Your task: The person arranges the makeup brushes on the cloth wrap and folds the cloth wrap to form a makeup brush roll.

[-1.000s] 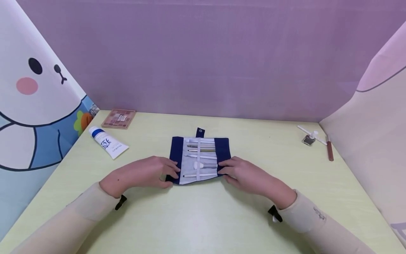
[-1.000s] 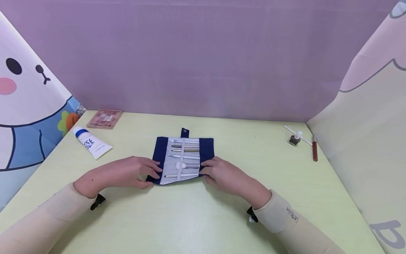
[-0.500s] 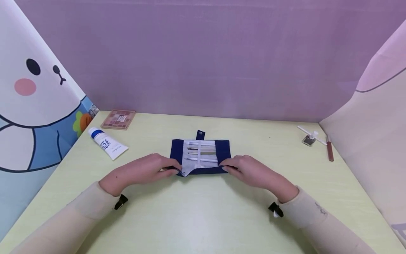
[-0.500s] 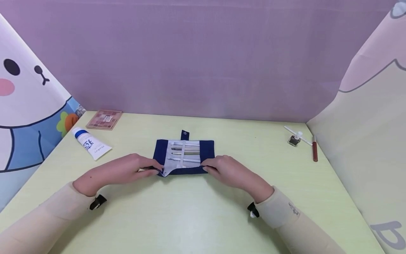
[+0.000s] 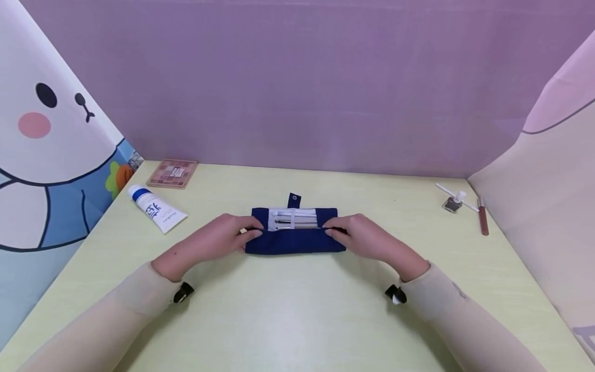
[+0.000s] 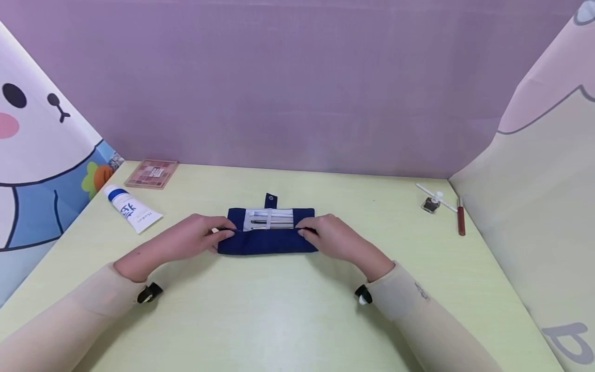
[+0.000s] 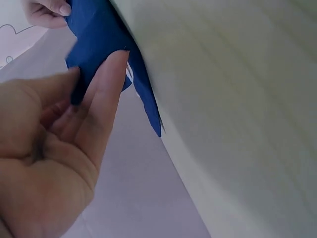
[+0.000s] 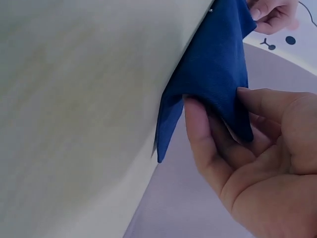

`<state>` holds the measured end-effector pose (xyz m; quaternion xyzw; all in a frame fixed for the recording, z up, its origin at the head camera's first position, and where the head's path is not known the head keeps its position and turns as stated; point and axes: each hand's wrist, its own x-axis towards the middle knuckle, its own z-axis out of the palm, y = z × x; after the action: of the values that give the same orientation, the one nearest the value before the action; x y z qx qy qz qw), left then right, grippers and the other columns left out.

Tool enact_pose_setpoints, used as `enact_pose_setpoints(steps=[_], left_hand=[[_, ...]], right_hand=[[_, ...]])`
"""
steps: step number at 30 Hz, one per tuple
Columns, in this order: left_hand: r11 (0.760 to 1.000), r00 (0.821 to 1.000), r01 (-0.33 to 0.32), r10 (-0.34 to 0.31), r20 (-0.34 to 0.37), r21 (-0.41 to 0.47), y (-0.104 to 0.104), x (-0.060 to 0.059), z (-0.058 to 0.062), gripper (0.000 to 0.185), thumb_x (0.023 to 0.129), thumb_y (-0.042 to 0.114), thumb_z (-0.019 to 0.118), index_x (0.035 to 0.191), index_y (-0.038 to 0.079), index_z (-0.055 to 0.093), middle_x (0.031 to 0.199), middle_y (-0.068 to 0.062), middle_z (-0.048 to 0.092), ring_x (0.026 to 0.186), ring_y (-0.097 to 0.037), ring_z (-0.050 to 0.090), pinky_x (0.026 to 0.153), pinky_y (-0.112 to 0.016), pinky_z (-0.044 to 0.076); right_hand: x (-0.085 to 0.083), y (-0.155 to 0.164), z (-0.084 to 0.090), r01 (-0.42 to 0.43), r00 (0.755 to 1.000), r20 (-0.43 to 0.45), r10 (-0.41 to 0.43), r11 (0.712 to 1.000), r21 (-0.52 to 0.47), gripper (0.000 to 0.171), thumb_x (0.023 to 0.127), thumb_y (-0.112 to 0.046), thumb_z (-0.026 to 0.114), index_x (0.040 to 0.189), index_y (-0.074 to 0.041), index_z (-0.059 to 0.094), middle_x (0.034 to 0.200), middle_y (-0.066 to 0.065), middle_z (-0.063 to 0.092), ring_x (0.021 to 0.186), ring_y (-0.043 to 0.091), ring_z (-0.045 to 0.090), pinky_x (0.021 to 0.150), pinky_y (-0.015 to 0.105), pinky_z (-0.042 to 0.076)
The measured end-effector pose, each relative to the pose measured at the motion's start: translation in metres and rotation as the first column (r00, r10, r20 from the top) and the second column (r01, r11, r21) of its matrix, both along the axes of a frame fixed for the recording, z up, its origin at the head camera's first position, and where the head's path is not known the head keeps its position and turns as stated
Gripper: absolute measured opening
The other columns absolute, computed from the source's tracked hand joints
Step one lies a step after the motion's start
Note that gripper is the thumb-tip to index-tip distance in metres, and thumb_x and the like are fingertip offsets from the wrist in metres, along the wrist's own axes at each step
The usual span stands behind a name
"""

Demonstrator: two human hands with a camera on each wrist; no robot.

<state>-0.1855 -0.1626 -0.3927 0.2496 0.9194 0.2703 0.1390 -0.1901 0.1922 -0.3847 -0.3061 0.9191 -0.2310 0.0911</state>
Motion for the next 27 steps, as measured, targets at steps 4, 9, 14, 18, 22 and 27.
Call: enact_pose_setpoints(steps=[4,9,14,18,22,27], left_hand=[[0.999,0.999,-0.049,0.049,-0.004,-0.021,0.004,-0.004,0.000,0.027,0.110,0.020,0.061,0.133,0.009,0.071,0.125,-0.011,0.078,0.069,-0.003,0.072,0.076,-0.029,0.064],[0.995,0.997,-0.080,0.080,-0.001,-0.064,0.010,-0.009,0.000,0.027,0.110,0.018,0.061,0.134,0.008,0.070,0.115,-0.009,0.079,0.063,-0.005,0.070,0.075,-0.030,0.063],[0.989,0.996,-0.084,0.082,-0.020,-0.125,0.016,-0.015,-0.002,0.027,0.110,0.019,0.061,0.133,0.007,0.070,0.121,-0.012,0.078,0.062,-0.006,0.069,0.077,-0.031,0.063],[0.978,0.996,-0.071,0.057,-0.075,-0.198,0.022,-0.020,-0.003,0.024,0.109,0.020,0.063,0.127,0.007,0.073,0.121,-0.012,0.078,0.077,-0.009,0.070,0.086,-0.037,0.063],[0.964,0.992,-0.062,0.031,-0.126,-0.258,0.027,-0.021,-0.004,0.018,0.108,0.019,0.066,0.118,0.007,0.075,0.112,-0.009,0.078,0.091,-0.016,0.069,0.093,-0.042,0.061],[0.948,0.981,-0.083,0.024,-0.191,-0.308,0.029,-0.016,-0.002,0.016,0.106,0.022,0.069,0.114,0.010,0.075,0.108,-0.008,0.073,0.087,-0.019,0.068,0.083,-0.042,0.062]], right_hand=[[-0.007,-0.002,-0.002,0.030,0.999,0.042,-0.030,1.000,0.004,0.027,0.109,-0.015,0.062,0.131,-0.007,0.075,0.116,0.008,0.081,0.066,0.005,0.056,0.072,0.027,0.053],[-0.014,-0.005,-0.004,0.042,0.998,0.056,-0.043,0.999,0.023,0.026,0.109,-0.014,0.062,0.129,-0.006,0.075,0.118,0.010,0.081,0.076,0.007,0.063,0.078,0.031,0.057],[-0.021,-0.008,-0.007,0.050,0.997,0.062,-0.053,0.997,0.059,0.024,0.108,-0.014,0.063,0.127,-0.006,0.077,0.121,0.010,0.080,0.093,0.012,0.071,0.089,0.037,0.062],[-0.025,-0.012,-0.008,0.052,0.994,0.088,-0.060,0.995,0.085,0.022,0.108,-0.014,0.063,0.124,-0.007,0.076,0.121,0.009,0.080,0.097,0.015,0.071,0.090,0.039,0.062],[-0.028,-0.015,-0.010,0.055,0.990,0.125,-0.068,0.993,0.107,0.017,0.108,-0.014,0.064,0.120,-0.008,0.073,0.123,0.010,0.078,0.099,0.017,0.069,0.091,0.039,0.060],[-0.027,-0.018,-0.010,0.049,0.992,0.105,-0.064,0.989,0.141,0.016,0.107,-0.013,0.064,0.120,-0.007,0.072,0.122,0.011,0.077,0.098,0.017,0.068,0.090,0.040,0.059]])
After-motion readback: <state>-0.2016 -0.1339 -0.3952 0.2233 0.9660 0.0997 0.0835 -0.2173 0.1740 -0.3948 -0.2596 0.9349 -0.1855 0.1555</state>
